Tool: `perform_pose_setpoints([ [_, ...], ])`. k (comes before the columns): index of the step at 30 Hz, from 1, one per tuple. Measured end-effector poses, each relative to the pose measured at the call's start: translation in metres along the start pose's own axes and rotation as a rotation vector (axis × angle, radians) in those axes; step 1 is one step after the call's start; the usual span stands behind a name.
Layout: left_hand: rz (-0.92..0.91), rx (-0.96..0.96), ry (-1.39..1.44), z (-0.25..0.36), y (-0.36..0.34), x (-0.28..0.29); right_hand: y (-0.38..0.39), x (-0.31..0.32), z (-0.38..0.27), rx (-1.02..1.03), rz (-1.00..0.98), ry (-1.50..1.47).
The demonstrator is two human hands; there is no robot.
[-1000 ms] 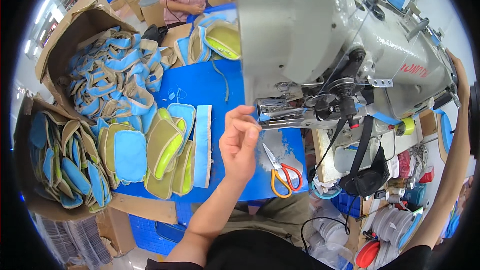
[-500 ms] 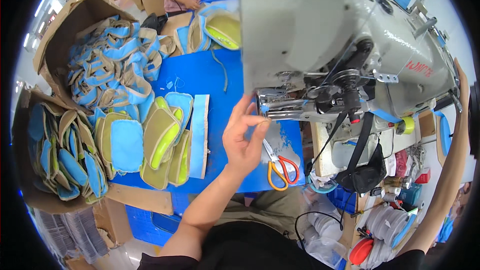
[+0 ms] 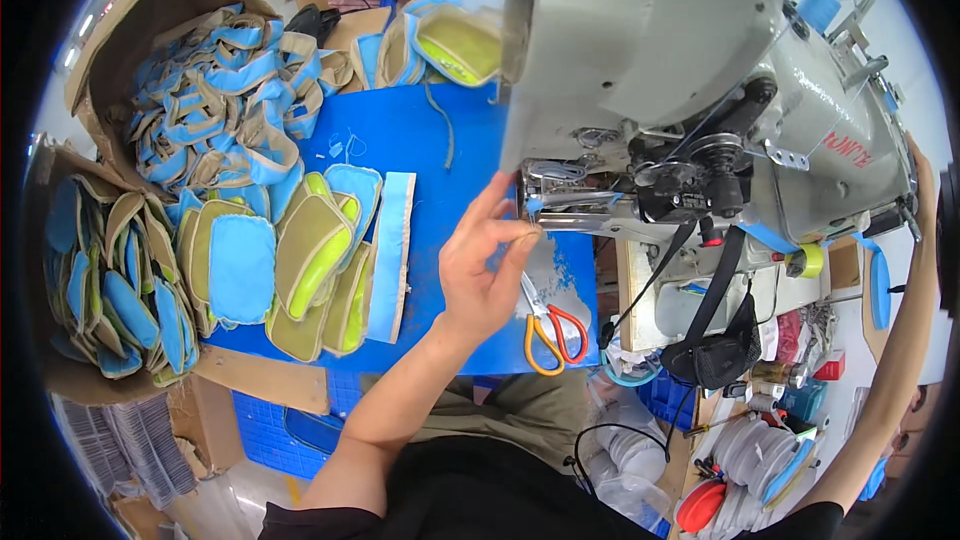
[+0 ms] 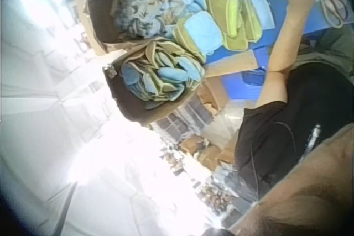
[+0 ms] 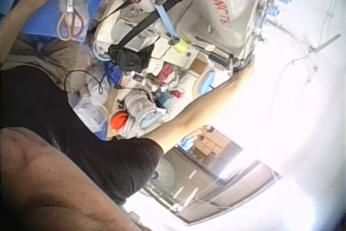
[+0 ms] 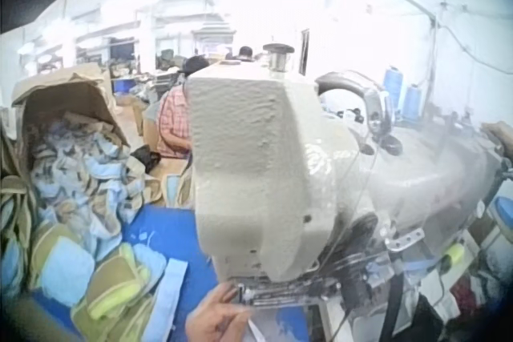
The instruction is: The person sews blue and green fabric pieces using an industrial sewing machine. They align the fabric edges, guide them through the machine, and trim excess threads with scissors. The person handles multiple fabric pieces, stacking them on the table as they work.
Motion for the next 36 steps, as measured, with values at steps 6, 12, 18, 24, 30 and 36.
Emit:
perform_pose_setpoints([
  [6,-0.050,0.054,-0.014,0.002,0.001,-0.001,0.012,0.008,0.020,0.213,0.111,-0.048],
  [12,-0.065,0.066,0.002,0.006,0.004,-0.001,0.010,0.023,0.034,0.187,0.157,0.023],
  [18,-0.008,0.060,-0.006,0.004,0.005,0.003,-0.010,-0.019,-0.020,0.012,-0.010,0.141],
  [24,0.007,0.060,-0.033,0.009,0.006,-0.001,0.030,-0.022,0.110,0.345,0.438,0.068],
  [30,-0.032,0.067,0.029,0.008,0.001,-0.005,0.089,0.004,0.166,0.400,0.702,0.063],
  [36,-0.042,0.079,0.059,0.004,0.006,-0.008,0.047,0.006,0.023,0.239,0.102,-0.065],
])
Point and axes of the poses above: each hand's wrist, its own y-axis away from the middle knuckle, its own x-axis out of the back of the hand, z = x × y, the point moved 1 cm from there along -y, towards the middle knuckle, and after that the axes turned 8 degrees about x, right-handed, at the moved point
